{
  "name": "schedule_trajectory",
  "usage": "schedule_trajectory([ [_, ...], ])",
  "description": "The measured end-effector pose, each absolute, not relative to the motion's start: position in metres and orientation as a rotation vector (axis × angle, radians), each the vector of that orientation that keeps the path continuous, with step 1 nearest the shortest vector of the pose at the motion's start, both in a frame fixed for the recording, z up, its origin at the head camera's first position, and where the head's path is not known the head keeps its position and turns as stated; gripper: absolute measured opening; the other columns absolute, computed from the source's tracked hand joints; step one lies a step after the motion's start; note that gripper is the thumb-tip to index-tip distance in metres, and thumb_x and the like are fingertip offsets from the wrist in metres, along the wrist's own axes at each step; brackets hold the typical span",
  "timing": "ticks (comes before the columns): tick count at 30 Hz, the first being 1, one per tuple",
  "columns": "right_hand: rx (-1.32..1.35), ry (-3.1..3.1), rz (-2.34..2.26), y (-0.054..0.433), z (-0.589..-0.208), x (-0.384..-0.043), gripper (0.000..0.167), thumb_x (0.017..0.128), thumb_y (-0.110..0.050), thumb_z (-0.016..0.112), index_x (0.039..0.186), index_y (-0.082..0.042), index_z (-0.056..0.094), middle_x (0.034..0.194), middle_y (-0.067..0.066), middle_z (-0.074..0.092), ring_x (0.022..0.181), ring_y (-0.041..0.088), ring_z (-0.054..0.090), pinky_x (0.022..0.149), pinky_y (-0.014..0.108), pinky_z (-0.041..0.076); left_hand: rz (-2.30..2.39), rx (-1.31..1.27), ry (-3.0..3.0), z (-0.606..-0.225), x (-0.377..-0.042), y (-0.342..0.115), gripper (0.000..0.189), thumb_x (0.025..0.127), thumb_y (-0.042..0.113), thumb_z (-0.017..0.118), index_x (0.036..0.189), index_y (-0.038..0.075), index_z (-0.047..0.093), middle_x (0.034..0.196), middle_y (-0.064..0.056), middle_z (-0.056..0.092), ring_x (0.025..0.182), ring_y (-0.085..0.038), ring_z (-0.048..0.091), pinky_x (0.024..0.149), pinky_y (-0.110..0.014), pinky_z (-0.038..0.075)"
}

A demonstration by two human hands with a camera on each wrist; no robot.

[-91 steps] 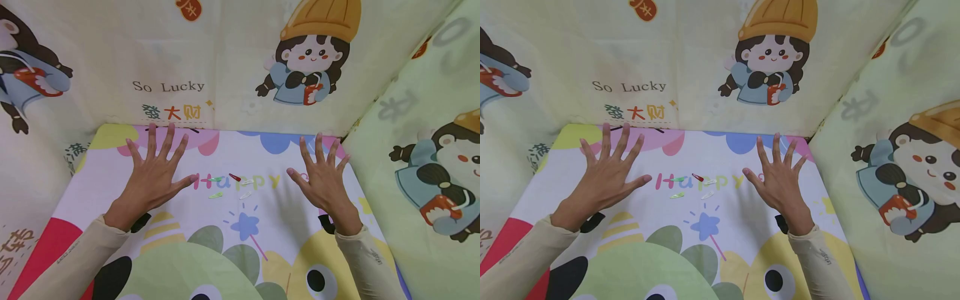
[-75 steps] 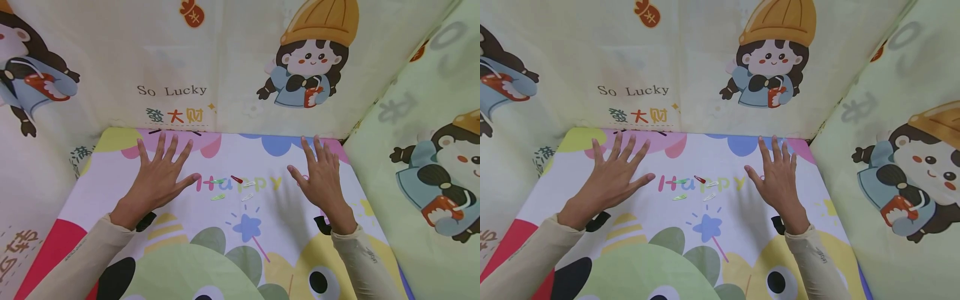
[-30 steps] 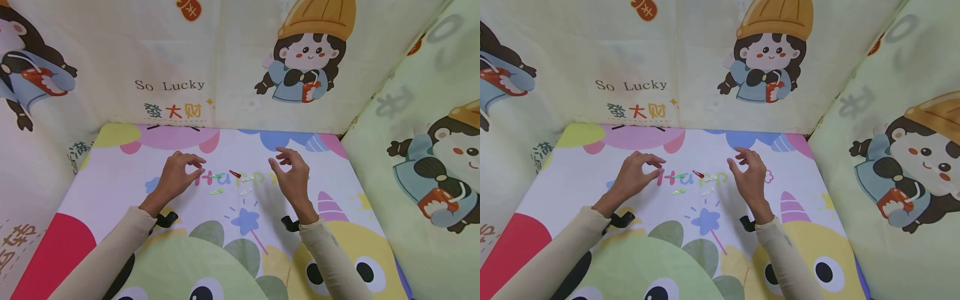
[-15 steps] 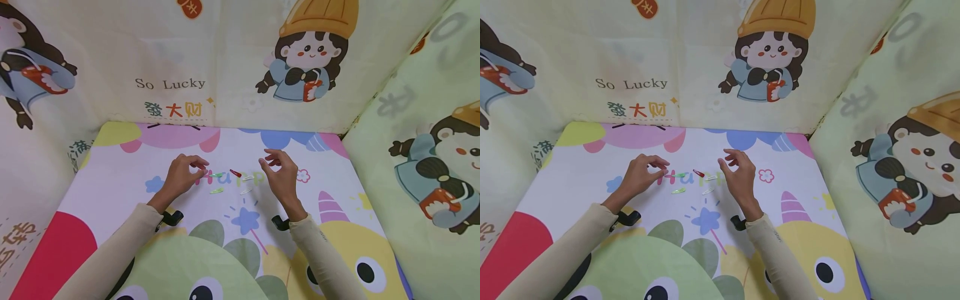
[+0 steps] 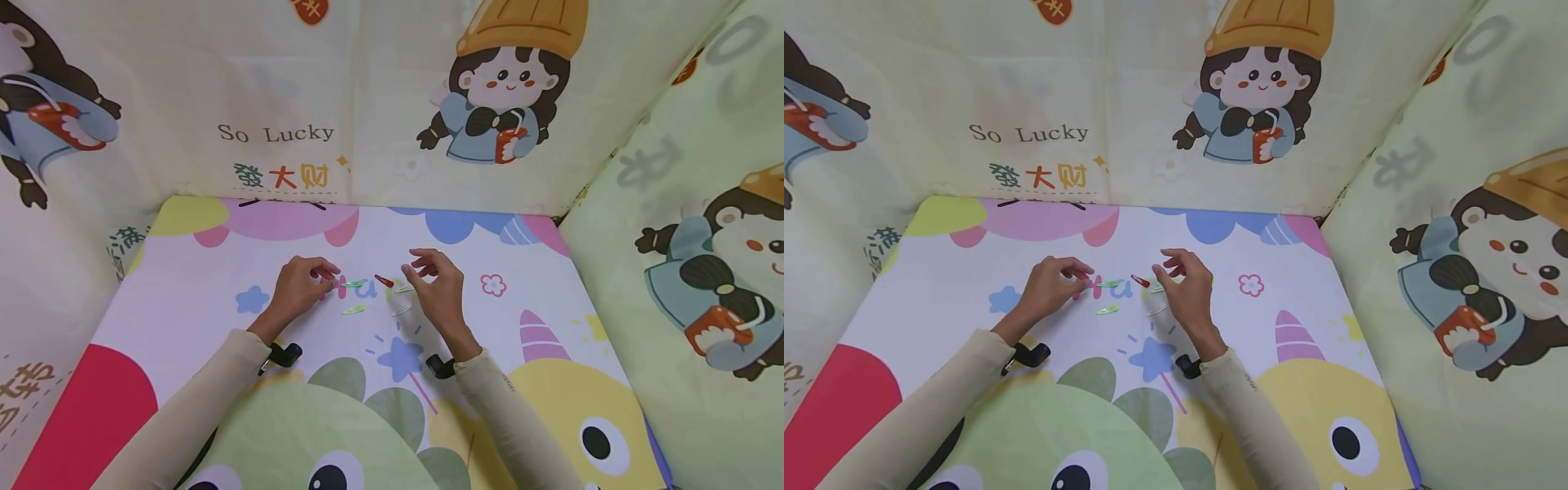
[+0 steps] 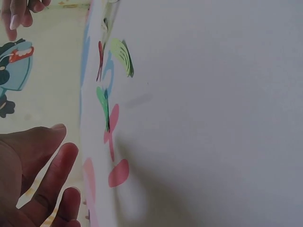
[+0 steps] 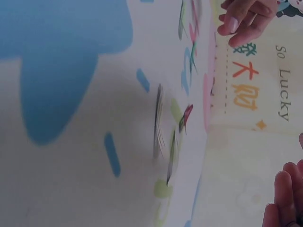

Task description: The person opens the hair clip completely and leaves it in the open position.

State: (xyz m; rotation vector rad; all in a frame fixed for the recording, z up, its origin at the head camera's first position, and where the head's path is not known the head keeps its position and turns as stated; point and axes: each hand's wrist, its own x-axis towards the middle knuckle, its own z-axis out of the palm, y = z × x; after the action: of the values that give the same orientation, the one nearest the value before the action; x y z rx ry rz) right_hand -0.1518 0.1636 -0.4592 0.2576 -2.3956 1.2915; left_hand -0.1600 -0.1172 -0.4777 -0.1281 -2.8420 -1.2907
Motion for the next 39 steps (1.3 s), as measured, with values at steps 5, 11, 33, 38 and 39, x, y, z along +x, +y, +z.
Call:
schedule_trajectory([
  [5,0.225,-2.453,1.321,0.157,-0.464,-0.152,0.032,0.093,-0.022,0.085,0.124,-0.019,0.077,0.101,0.005,0.077,0.085,0.022,0.069,0.082,0.049,0.058,-1.278,-0.125,-2.859,-0.481,-0.162,-0.116,0.019,0.092,0.015,0.081,0.111,0.015,0.082,0.094,-0.007,0.079,0.101,-0.028,0.059,0.088,-0.04,0.046],
  [11,0.193,-2.561,1.38,0.148,-0.467,-0.155,0.029,0.093,-0.019,0.084,0.121,-0.018,0.079,0.102,0.005,0.078,0.085,0.021,0.07,0.086,0.042,0.06,-1.241,-0.135,-2.873,-0.487,-0.165,-0.114,0.017,0.093,0.015,0.079,0.109,0.015,0.083,0.09,-0.006,0.078,0.097,-0.026,0.058,0.086,-0.038,0.044],
  [33,0.173,-2.83,1.333,0.115,-0.478,-0.172,0.023,0.092,-0.014,0.084,0.114,-0.02,0.082,0.099,0.001,0.08,0.084,0.021,0.066,0.078,0.032,0.054,-1.199,-0.202,-2.899,-0.499,-0.171,-0.11,0.013,0.091,0.015,0.081,0.104,0.016,0.084,0.086,-0.003,0.08,0.094,-0.024,0.061,0.088,-0.039,0.042],
  [38,0.157,-2.883,1.294,0.109,-0.48,-0.175,0.022,0.091,-0.013,0.084,0.112,-0.02,0.083,0.095,-0.001,0.079,0.085,0.019,0.068,0.083,0.034,0.055,-1.201,-0.217,-2.906,-0.499,-0.172,-0.109,0.013,0.091,0.015,0.081,0.104,0.015,0.083,0.087,-0.004,0.081,0.096,-0.025,0.062,0.09,-0.041,0.042],
  [39,0.147,-2.896,1.285,0.107,-0.479,-0.175,0.022,0.091,-0.013,0.085,0.111,-0.02,0.083,0.094,-0.001,0.078,0.086,0.018,0.068,0.083,0.034,0.054,-1.202,-0.217,-2.906,-0.499,-0.172,-0.109,0.013,0.091,0.015,0.081,0.103,0.015,0.083,0.088,-0.004,0.081,0.097,-0.025,0.062,0.091,-0.042,0.043],
])
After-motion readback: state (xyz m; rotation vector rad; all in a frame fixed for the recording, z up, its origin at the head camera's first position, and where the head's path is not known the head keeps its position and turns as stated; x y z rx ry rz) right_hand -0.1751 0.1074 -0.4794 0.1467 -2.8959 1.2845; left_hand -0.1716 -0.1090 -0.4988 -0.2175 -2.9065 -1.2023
